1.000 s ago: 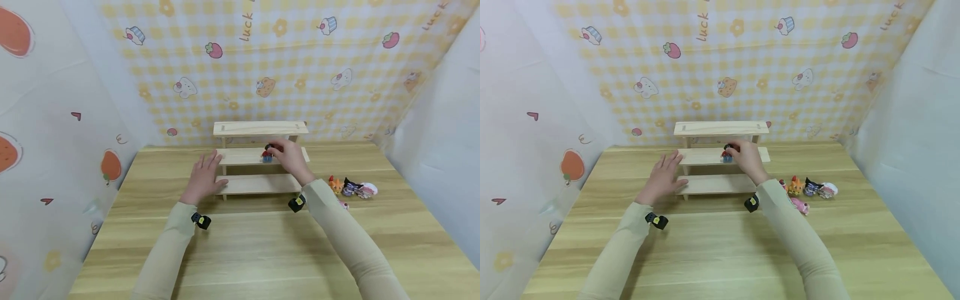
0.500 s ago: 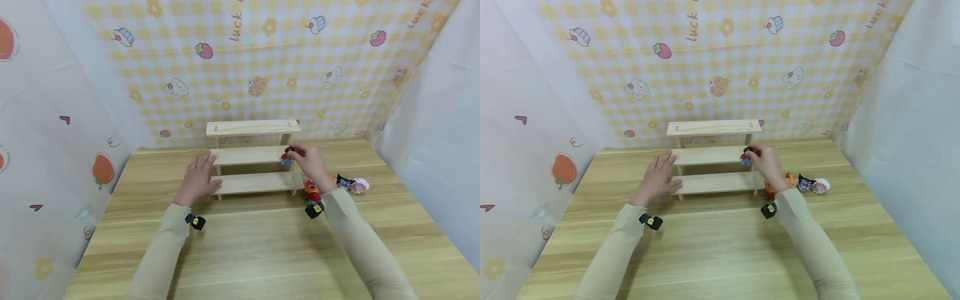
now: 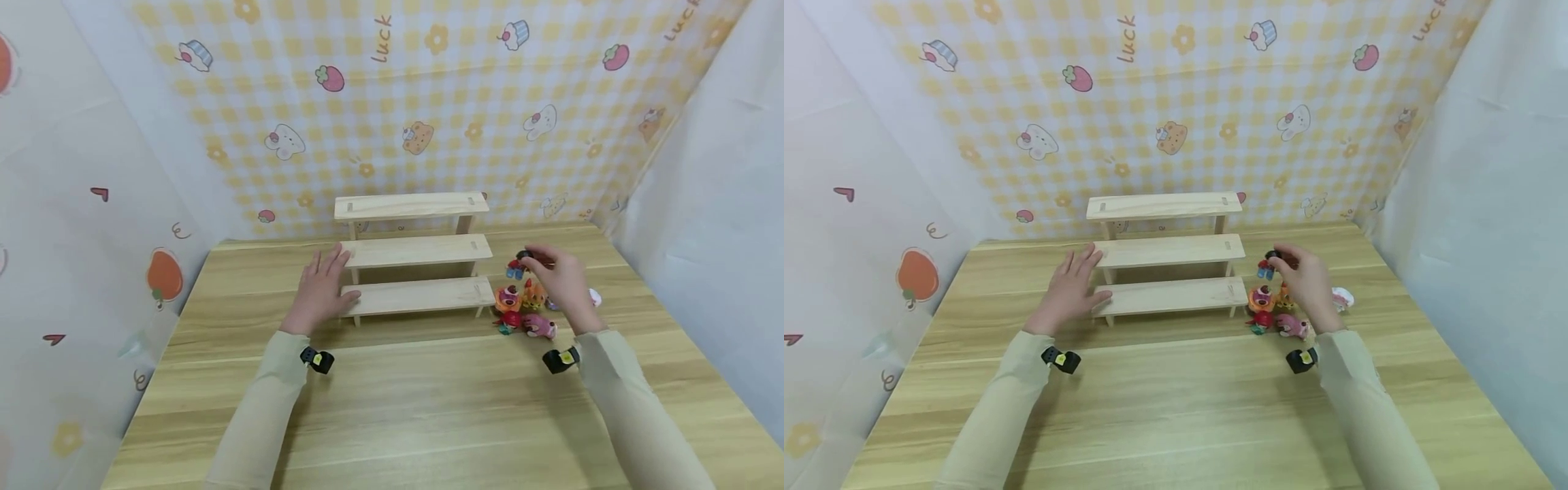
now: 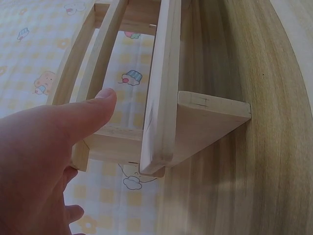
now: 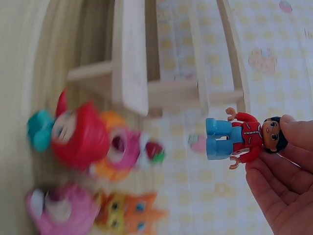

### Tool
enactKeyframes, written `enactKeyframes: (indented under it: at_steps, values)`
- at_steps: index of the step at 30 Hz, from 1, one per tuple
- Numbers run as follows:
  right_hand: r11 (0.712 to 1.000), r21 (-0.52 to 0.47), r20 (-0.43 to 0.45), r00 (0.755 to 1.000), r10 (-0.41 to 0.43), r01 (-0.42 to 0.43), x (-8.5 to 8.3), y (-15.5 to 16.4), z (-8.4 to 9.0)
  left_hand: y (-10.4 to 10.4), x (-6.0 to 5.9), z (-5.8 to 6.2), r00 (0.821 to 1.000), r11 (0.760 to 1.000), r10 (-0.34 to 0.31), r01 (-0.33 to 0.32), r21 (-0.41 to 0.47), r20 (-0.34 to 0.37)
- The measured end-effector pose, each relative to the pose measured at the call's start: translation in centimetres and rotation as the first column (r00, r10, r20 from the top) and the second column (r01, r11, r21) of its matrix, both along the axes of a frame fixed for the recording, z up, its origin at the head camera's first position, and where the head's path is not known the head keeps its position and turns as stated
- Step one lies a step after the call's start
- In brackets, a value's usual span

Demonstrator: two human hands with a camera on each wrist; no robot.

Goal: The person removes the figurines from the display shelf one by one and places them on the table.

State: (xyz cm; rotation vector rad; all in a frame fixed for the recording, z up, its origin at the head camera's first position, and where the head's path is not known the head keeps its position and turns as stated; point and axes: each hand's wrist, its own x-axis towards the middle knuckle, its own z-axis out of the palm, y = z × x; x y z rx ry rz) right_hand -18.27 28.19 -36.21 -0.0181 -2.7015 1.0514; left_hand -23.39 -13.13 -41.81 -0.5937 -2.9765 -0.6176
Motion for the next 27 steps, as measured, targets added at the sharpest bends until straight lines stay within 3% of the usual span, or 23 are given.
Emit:
enactKeyframes:
  at_steps: [6, 17, 27]
  values:
    - [0.997, 0.044, -0.075, 0.996, -0.054, 0.057, 1.7, 2.7, -1.0, 0.0, -0.2, 0.1, 0.999, 1.0, 0.005, -0.005, -0.013, 0.035]
    - [0.991, 0.079, -0.016, 0.995, -0.103, 0.104, 4.6, 6.8, -3.1, 0.0, -0.2, 0.0, 0.999, 1.0, 0.01, -0.01, -0.013, 0.039]
    - [0.971, 0.181, -0.026, 0.988, -0.153, 0.155, 5.2, 8.5, -5.5, 0.1, -0.2, -0.1, 0.999, 1.0, 0.013, -0.012, -0.02, 0.033]
